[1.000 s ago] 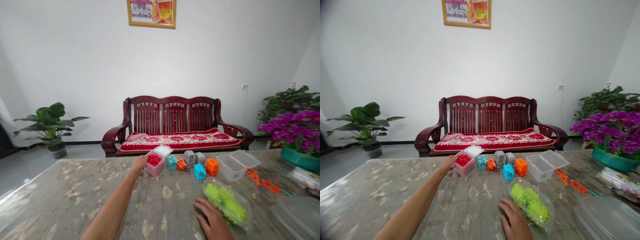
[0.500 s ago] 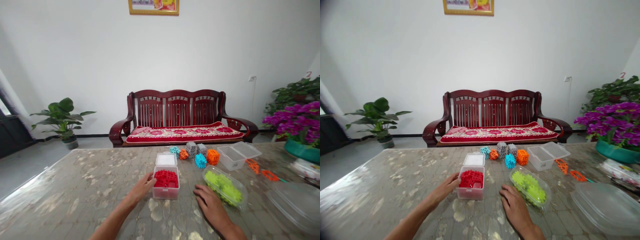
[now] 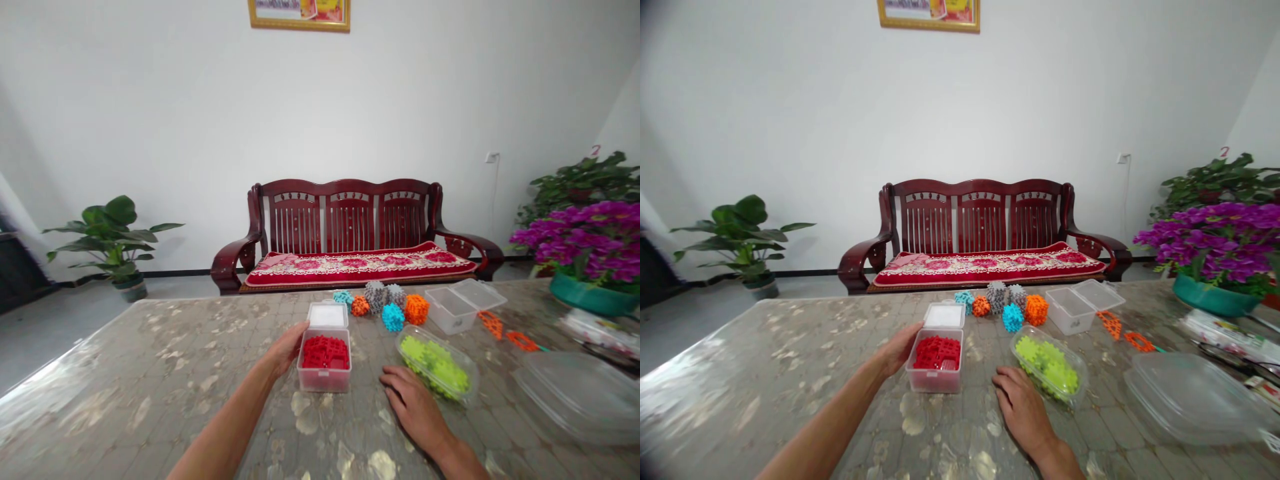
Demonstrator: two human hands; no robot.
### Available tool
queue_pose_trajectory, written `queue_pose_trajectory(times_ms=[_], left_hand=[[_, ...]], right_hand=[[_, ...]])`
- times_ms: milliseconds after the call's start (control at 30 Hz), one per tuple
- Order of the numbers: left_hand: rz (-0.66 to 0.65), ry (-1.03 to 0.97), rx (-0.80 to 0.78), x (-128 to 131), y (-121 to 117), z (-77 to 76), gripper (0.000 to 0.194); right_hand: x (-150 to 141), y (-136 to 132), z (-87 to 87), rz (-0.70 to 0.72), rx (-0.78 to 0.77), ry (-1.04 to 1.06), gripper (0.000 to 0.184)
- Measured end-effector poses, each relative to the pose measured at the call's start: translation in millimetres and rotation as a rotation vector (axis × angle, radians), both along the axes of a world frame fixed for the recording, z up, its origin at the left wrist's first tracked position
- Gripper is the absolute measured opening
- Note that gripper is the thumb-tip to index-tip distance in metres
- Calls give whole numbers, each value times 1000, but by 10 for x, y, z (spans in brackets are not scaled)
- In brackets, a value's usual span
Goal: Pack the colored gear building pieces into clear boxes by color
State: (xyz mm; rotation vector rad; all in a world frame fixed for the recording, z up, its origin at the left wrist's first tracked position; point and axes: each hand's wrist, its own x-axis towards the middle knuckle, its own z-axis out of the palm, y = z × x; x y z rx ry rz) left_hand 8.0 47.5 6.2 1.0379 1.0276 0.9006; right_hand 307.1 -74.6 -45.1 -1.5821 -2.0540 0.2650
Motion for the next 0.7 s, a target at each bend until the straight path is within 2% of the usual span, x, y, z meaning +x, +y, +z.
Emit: queue_pose_trajectory(times_ms=[100, 233, 367, 433, 500, 700], left_hand=[[11, -63, -8, 7, -54, -9, 42], [34, -87, -18, 10, -123, -28, 36], [55, -68, 0, -1, -118, -59, 35], [74, -32, 22, -12, -103, -81, 36], [98, 13, 36, -34, -85, -106, 37], [228, 146, 73, -237, 41, -169, 40]], right_hand=[[-14, -4, -28, 3, 71, 6, 29], [28, -23, -10, -23, 333, 2, 33], [217, -47, 125, -218, 559, -89, 30], [327, -60, 178, -347, 568, -156, 32], [409, -74, 200, -426, 513, -219, 35], [519, -91, 233, -373, 318, -296, 37]])
